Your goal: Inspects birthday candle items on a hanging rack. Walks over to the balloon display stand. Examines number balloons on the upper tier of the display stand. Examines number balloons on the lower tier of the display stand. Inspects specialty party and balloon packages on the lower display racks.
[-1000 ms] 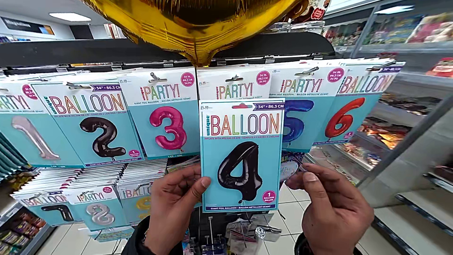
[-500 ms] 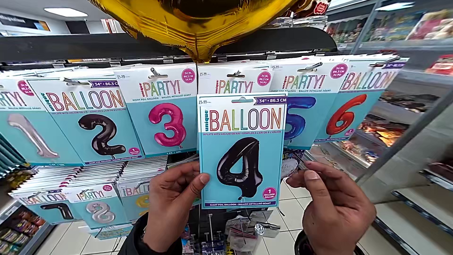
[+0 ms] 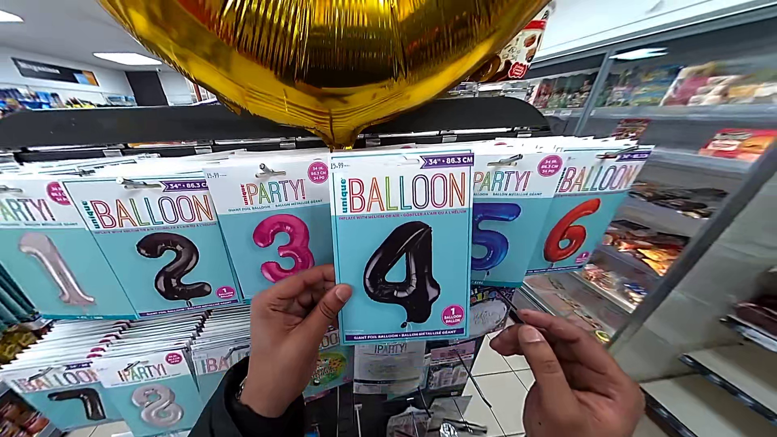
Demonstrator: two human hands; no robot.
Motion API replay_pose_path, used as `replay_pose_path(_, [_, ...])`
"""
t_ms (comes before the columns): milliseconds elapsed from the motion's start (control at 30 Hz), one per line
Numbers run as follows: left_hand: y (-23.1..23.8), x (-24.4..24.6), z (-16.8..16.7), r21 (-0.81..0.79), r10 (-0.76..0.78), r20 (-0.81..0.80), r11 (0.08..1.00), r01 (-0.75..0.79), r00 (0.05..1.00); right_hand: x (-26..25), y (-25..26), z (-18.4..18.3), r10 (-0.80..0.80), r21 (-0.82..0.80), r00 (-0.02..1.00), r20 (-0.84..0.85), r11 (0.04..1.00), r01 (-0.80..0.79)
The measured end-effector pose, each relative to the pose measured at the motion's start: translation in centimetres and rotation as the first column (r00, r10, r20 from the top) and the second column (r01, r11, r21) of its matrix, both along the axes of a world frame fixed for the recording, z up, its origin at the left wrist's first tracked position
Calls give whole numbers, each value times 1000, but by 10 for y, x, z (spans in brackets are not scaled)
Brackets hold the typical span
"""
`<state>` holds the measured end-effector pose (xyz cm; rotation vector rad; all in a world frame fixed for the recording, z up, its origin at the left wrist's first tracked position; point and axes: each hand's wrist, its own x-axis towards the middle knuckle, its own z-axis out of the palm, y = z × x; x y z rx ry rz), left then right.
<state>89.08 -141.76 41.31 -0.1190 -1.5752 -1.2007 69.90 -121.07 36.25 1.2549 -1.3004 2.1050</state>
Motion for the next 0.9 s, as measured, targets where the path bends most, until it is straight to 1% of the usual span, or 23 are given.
replay_pose_path(133, [-4, -7, 9, -1, 26, 2, 1000, -26, 1000, -4, 3, 1, -3, -15, 1000, -8, 1000, 3])
replay_pose_path(267, [-8, -14, 1, 34, 29, 38, 999, -30, 999, -6, 8, 2, -23, -9, 1000, -2, 1000, 23])
replay_pose_path(400, [-12, -19, -6, 57, 75, 63, 995, -79, 995, -9, 8, 1, -31, -16, 999, 10, 999, 31])
replay_pose_path(700, [-17, -23, -11, 40, 177, 97, 983, -181, 980, -20, 2, 0, -32, -33, 999, 6, 999, 33])
replay_pose_path(767, [-18, -25, -13, 17, 222, 104, 974, -225, 969, -27, -1, 1, -76, -39, 997, 12, 996, 76])
replay_pose_path(833, [-19, -26, -16, -19, 265, 93, 964, -264, 960, -40, -6, 6, -174, -26, 985, 16, 984, 175])
replay_pose_path(900, [-17, -27, -21, -15, 295, 69, 955, -295, 953, -57, -9, 12, -261, 24, 965, 25, 965, 261])
